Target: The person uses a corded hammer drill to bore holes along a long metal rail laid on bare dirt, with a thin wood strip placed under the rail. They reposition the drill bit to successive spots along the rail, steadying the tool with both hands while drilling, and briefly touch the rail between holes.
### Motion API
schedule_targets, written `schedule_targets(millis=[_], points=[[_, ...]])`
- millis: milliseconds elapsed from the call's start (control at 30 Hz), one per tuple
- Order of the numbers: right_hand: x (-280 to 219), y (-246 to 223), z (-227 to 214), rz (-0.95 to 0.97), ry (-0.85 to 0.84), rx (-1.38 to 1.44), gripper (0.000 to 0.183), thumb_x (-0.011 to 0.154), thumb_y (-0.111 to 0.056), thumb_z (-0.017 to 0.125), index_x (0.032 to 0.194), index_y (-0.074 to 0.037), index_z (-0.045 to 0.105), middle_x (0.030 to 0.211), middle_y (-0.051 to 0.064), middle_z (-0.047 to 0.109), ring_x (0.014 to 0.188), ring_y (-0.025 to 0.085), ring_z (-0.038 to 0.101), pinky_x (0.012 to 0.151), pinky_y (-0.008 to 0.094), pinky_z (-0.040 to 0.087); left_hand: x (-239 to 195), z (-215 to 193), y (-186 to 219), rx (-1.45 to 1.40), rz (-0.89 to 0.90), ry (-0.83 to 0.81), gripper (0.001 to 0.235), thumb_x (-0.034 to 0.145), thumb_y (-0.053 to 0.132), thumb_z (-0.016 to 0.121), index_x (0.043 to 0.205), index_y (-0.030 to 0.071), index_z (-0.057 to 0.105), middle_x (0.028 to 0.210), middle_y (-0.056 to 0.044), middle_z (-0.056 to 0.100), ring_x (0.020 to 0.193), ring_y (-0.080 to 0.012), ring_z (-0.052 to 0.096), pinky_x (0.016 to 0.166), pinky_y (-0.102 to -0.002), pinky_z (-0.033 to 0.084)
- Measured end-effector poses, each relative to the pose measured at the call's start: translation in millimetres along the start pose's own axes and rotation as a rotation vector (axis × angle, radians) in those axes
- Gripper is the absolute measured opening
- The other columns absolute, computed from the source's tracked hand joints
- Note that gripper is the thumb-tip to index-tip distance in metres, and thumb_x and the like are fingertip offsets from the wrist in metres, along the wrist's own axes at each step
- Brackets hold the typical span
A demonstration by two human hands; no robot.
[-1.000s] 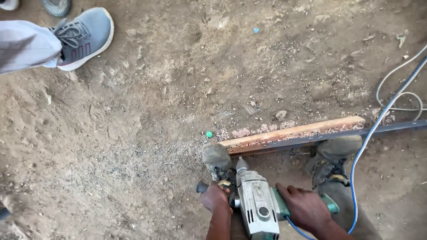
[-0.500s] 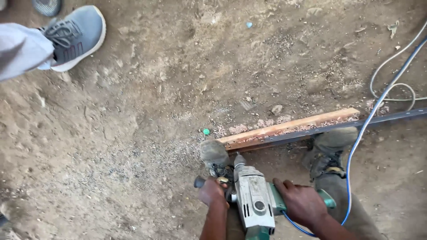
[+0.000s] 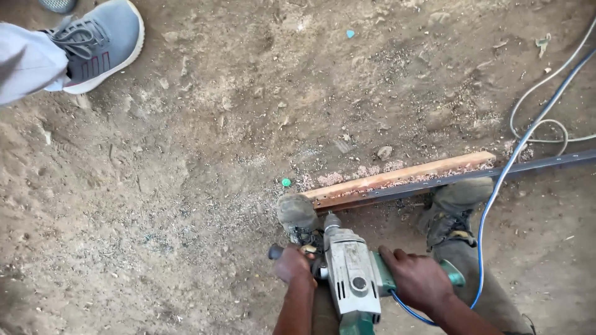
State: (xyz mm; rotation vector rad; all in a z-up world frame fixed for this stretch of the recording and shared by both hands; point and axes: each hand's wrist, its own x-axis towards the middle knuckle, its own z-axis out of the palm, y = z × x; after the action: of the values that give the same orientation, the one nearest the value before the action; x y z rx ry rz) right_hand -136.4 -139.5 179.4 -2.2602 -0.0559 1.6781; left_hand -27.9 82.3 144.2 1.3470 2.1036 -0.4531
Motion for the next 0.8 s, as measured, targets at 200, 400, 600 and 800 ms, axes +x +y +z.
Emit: schedule_targets(millis=[200, 400, 600, 800], points=[[-2, 2, -3, 0.011, -0.018, -0.006, 0.063, 0.087, -0.028, 0.056, 0.145, -0.024, 0.033, 0.105, 0.01, 0.067, 0.074, 0.04, 0.073, 0.055, 0.06, 0.057, 19, 5, -13, 0.039, -0.028, -0.009, 0.013, 0.095, -0.006, 0.058, 0.094, 0.001, 0.068, 0.074, -0.007, 0.059, 0.057, -0.0156, 0.052, 0.044, -0.029, 0.041], [18, -8, -21, -0.04, -0.032, -0.079, 0.052, 0.086, -0.024, 0.056, 0.135, -0.019, 0.04, 0.105, 0.011, 0.067, 0.08, 0.042, 0.075, 0.056, 0.06, 0.06, 54, 1, -22, 0.007, -0.088, 0.093, 0.009, 0.075, 0.009, 0.058, 0.069, 0.005, 0.063, 0.052, -0.015, 0.058, 0.042, -0.0275, 0.051, 0.042, -0.045, 0.04], [46, 11, 9, -0.011, 0.027, 0.005, 0.054, 0.088, -0.037, 0.057, 0.139, -0.03, 0.04, 0.108, 0.006, 0.065, 0.092, 0.038, 0.072, 0.069, 0.057, 0.058, 255, 64, -120, 0.66, 0.359, 0.065, 0.019, 0.083, 0.035, 0.064, 0.08, 0.017, 0.07, 0.076, -0.007, 0.068, 0.067, -0.0282, 0.065, 0.056, -0.043, 0.05], [20, -3, 6, -0.014, 0.149, -0.063, 0.046, 0.077, -0.015, 0.06, 0.121, -0.026, 0.05, 0.102, 0.006, 0.065, 0.074, 0.043, 0.074, 0.053, 0.06, 0.056, 97, 10, -55, -0.059, -0.011, 0.019, 0.016, 0.07, 0.012, 0.071, 0.08, -0.001, 0.071, 0.069, -0.015, 0.067, 0.052, -0.0289, 0.063, 0.046, -0.044, 0.051]])
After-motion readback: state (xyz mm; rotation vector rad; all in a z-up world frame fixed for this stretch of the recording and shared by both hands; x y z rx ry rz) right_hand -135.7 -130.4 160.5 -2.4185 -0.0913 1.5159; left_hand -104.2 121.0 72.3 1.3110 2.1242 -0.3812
